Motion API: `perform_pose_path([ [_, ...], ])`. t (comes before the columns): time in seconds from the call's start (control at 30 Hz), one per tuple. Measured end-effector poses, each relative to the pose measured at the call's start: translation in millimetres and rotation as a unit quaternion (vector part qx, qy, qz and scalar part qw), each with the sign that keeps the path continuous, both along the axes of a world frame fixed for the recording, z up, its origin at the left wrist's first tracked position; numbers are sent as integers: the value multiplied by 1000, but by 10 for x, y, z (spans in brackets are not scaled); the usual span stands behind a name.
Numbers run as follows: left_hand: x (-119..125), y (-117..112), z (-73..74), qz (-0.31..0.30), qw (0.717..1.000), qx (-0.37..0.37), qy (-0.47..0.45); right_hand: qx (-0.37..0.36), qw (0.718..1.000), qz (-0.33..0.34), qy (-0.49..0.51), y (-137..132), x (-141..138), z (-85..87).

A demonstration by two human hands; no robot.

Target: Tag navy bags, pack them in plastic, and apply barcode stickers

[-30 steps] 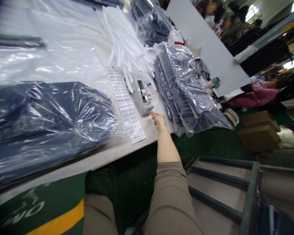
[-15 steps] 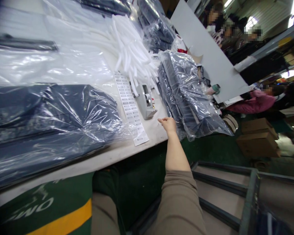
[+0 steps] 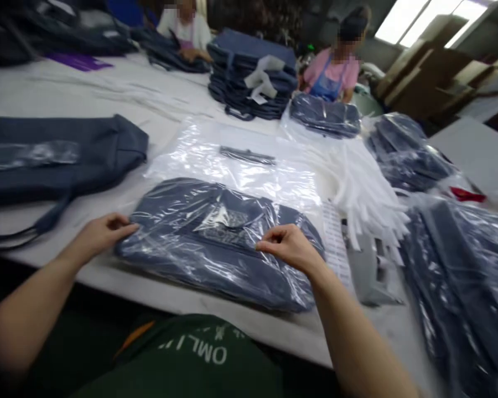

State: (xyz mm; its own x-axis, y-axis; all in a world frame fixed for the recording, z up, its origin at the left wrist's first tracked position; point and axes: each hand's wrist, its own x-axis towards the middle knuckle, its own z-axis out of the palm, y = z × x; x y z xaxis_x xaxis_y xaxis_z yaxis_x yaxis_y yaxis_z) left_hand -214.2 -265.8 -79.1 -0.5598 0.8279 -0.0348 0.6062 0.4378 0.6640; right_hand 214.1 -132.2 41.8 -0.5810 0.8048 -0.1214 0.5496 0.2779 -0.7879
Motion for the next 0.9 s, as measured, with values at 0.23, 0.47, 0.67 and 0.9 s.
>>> perform_pose_path([
  [0.23, 23, 44, -113, -19, 998, 48, -42, -30, 947, 311, -75, 124, -2034, -117],
  [0.47, 36, -38, -120, -36, 995, 76, -56, 84, 850, 428, -296, 72, -3161, -583],
  [0.67, 31, -65, -301, -42, 993, 105, -35, 158, 877, 248, -380, 424, -3200, -832],
  [0.9, 48, -88, -417, -8, 988, 148, -48, 137, 959, 68, -237, 496, -2099, -638],
])
